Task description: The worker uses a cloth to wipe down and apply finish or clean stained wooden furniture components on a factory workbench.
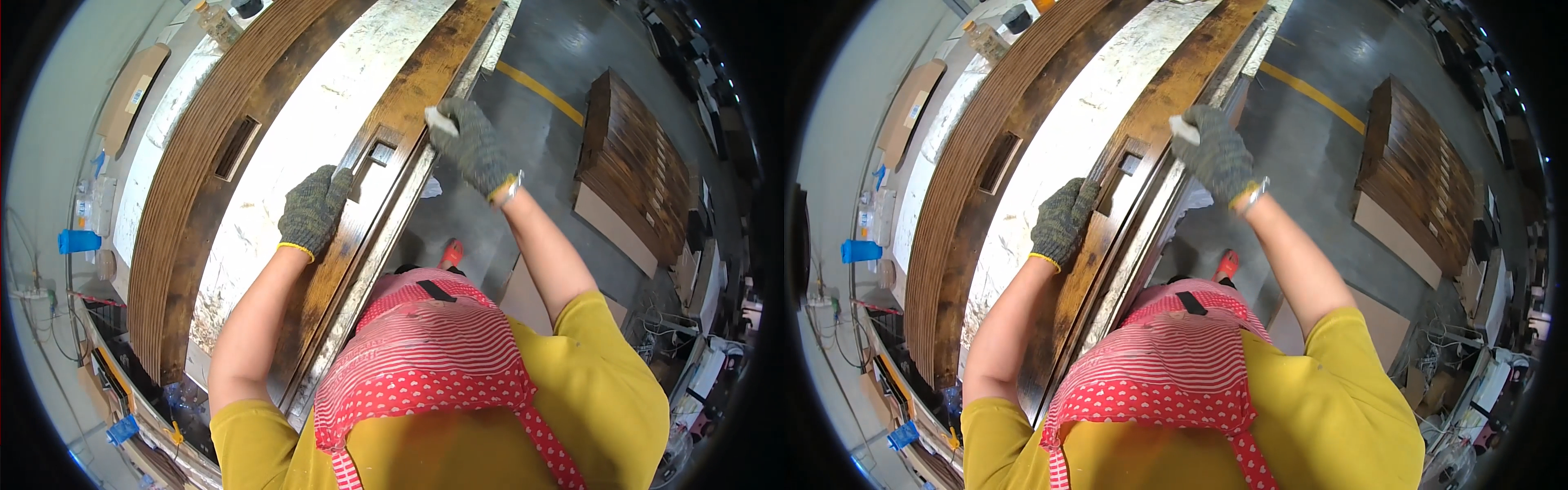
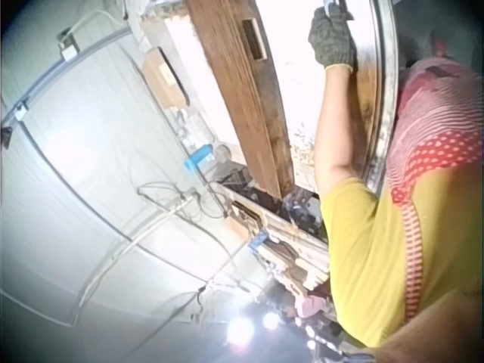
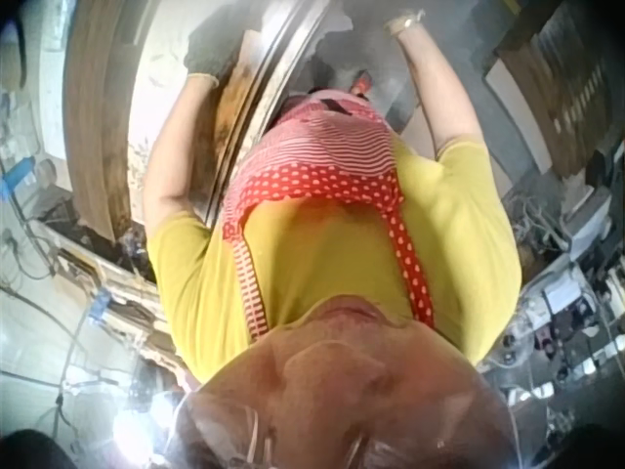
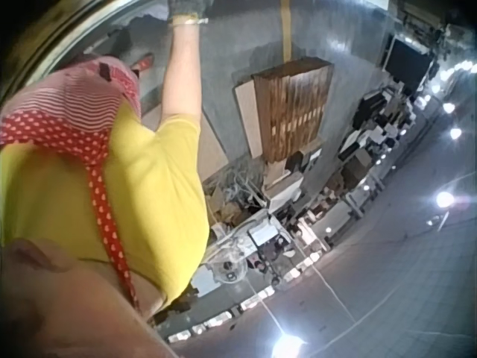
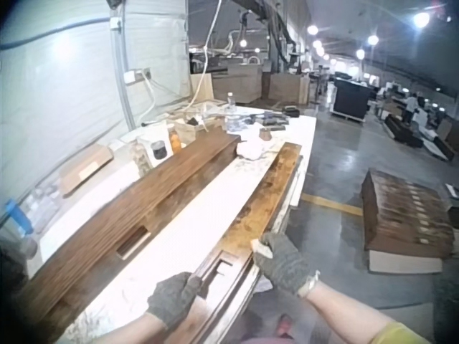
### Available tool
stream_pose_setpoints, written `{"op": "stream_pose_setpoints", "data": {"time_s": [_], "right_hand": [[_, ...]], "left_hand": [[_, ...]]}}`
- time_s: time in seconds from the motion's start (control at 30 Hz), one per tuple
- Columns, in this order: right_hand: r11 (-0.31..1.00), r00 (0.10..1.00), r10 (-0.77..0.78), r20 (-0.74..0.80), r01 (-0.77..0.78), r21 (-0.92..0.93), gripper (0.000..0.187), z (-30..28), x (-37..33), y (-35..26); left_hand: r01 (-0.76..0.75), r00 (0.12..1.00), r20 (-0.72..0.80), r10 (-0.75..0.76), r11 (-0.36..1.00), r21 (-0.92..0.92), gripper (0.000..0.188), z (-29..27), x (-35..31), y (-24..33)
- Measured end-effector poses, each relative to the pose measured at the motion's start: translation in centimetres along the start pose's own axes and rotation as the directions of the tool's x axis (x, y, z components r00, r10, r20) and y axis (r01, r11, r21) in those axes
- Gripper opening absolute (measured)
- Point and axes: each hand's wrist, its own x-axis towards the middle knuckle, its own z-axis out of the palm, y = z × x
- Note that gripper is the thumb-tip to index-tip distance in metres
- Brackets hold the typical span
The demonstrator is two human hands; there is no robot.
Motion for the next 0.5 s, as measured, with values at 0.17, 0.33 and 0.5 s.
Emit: {"op": "stream_pose_setpoints", "data": {"time_s": [0.17, 0.33, 0.5], "right_hand": [[0.979, 0.984, -0.157, 0.082, 0.166, -0.119, 0.035, 2.5, -3.1, -2.2], [0.967, 0.829, -0.238, 0.506, 0.253, 0.041, 0.040, 4.3, -9.4, -6.7], [0.984, 0.995, -0.052, 0.088, 0.036, 0.174, 0.031, 1.5, -5.1, -5.0]], "left_hand": [[-0.006, 1.000, -0.006, 0.006, 0.996, 0.093, 0.047, 2.0, 0.2, -2.8], [-0.069, 0.997, -0.027, 0.071, 0.996, 0.064, 0.052, 1.4, 0.3, -2.1], [0.084, 0.996, 0.021, -0.084, 0.996, -0.028, 0.049, 0.7, 0.3, -0.9]]}}
